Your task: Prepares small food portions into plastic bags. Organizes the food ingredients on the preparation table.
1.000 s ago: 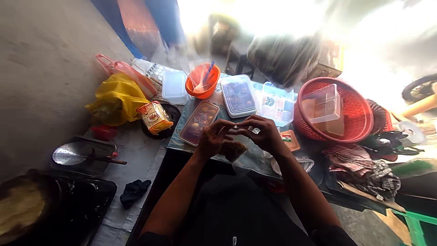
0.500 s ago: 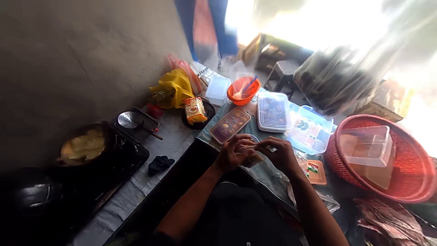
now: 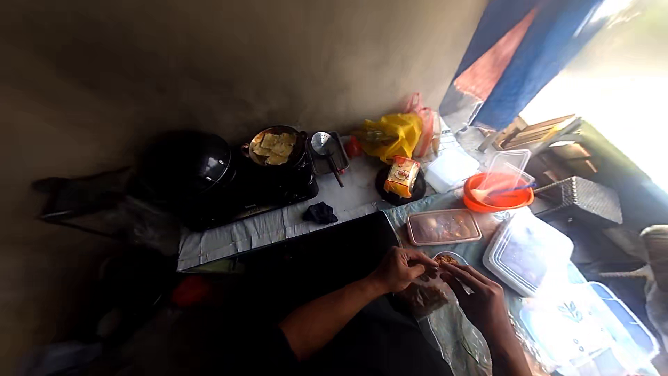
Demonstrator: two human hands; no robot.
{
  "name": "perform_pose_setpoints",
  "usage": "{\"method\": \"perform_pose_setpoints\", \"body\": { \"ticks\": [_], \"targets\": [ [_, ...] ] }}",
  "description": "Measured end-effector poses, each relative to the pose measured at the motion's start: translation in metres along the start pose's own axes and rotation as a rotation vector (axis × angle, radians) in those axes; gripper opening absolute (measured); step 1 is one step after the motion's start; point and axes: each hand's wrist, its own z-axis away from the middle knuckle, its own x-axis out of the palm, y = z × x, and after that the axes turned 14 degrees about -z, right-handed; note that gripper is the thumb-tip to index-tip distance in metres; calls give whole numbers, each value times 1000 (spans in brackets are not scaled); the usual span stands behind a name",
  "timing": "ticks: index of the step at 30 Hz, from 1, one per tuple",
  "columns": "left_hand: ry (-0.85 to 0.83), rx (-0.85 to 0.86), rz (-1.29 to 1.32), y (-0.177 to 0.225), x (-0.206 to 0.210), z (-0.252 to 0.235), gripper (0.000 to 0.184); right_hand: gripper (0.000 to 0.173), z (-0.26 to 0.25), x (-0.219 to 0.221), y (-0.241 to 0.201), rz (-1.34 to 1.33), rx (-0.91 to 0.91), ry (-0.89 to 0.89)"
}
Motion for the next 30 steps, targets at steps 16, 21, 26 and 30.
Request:
{"method": "perform_pose_setpoints", "body": {
  "ticks": [16, 21, 26, 30],
  "targets": [
    [149, 314, -237, -12, -23, -23, 19, 29, -48, -8, 16, -672, 544, -263],
    [209, 242, -227, -19, -28, -34, 21, 36, -50, -25, 17, -500, 651, -190],
    [368, 84, -103, -10, -43, -54, 22, 28, -41, -9, 11, -668, 787, 517],
    [419, 67, -32, 2, -38, -67, 18, 21, -56, 32, -8, -904, 695, 864]
  ]
}}
